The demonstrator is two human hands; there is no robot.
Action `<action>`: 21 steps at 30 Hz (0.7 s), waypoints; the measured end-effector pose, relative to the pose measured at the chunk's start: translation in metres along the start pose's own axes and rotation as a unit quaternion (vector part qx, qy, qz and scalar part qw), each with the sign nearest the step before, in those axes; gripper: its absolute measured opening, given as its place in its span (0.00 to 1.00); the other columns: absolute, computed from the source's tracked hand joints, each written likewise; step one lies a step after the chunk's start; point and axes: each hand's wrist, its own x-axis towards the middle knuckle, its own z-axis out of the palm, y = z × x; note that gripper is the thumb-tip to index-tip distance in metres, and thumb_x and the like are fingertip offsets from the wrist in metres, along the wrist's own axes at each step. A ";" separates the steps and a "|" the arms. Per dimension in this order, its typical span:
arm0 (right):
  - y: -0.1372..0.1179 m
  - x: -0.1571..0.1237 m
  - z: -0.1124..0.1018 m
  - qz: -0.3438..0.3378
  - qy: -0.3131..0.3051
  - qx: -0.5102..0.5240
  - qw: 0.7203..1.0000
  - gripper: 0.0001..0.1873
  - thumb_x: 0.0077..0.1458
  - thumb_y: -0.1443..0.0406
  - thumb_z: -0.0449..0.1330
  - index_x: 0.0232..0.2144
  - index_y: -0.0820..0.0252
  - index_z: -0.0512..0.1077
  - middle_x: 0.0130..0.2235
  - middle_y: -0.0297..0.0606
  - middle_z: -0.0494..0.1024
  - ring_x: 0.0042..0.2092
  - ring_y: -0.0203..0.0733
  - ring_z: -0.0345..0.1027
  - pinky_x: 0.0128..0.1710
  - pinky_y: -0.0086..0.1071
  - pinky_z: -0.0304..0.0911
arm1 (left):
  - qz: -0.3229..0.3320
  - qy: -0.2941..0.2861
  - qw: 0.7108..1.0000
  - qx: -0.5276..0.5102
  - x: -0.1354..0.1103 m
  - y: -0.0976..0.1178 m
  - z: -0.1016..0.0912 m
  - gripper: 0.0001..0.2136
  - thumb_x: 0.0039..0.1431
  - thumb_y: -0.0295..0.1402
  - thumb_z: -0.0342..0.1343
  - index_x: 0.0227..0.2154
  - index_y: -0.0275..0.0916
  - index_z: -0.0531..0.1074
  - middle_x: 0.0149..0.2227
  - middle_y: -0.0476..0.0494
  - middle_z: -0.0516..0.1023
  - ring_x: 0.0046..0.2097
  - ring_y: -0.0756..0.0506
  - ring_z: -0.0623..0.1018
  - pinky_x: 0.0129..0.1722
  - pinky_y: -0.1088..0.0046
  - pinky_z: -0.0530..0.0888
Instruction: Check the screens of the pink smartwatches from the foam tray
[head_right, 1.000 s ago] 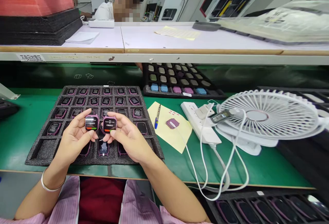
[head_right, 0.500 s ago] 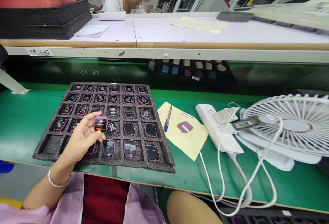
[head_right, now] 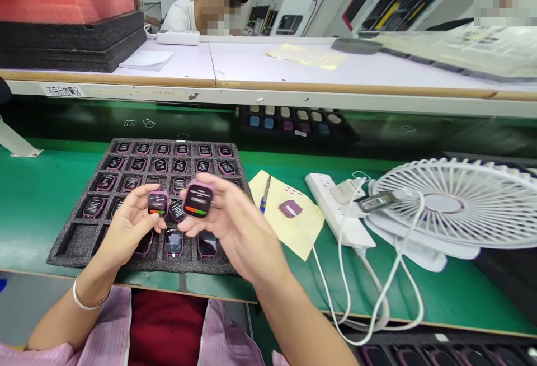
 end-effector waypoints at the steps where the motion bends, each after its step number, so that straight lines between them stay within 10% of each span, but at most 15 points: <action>1: 0.005 0.006 -0.001 0.024 -0.003 0.035 0.999 0.18 0.70 0.53 0.55 0.56 0.54 0.70 0.47 0.43 0.79 0.39 0.45 0.79 0.38 0.40 0.75 | 0.003 0.003 1.000 0.001 0.000 0.000 0.000 0.22 0.55 0.28 0.63 0.53 0.41 0.67 0.43 0.44 0.78 0.30 0.52 0.77 0.30 0.75 0.76; 5: 0.026 0.023 -0.005 0.106 0.008 0.112 0.988 0.20 0.59 0.62 0.66 0.53 0.55 0.72 0.39 0.38 0.80 0.32 0.39 0.78 0.31 0.31 0.71 | 0.008 0.017 1.000 0.013 0.000 0.001 0.001 0.23 0.55 0.27 0.63 0.54 0.41 0.67 0.45 0.43 0.78 0.30 0.53 0.77 0.29 0.77 0.76; 21: 0.040 0.020 -0.001 0.070 -0.008 0.062 0.996 0.24 0.54 0.70 0.66 0.53 0.56 0.68 0.39 0.34 0.78 0.33 0.35 0.75 0.33 0.30 0.68 | 0.017 -0.002 0.999 0.029 0.000 -0.005 0.002 0.21 0.56 0.25 0.61 0.53 0.40 0.68 0.47 0.43 0.78 0.30 0.55 0.78 0.29 0.81 0.78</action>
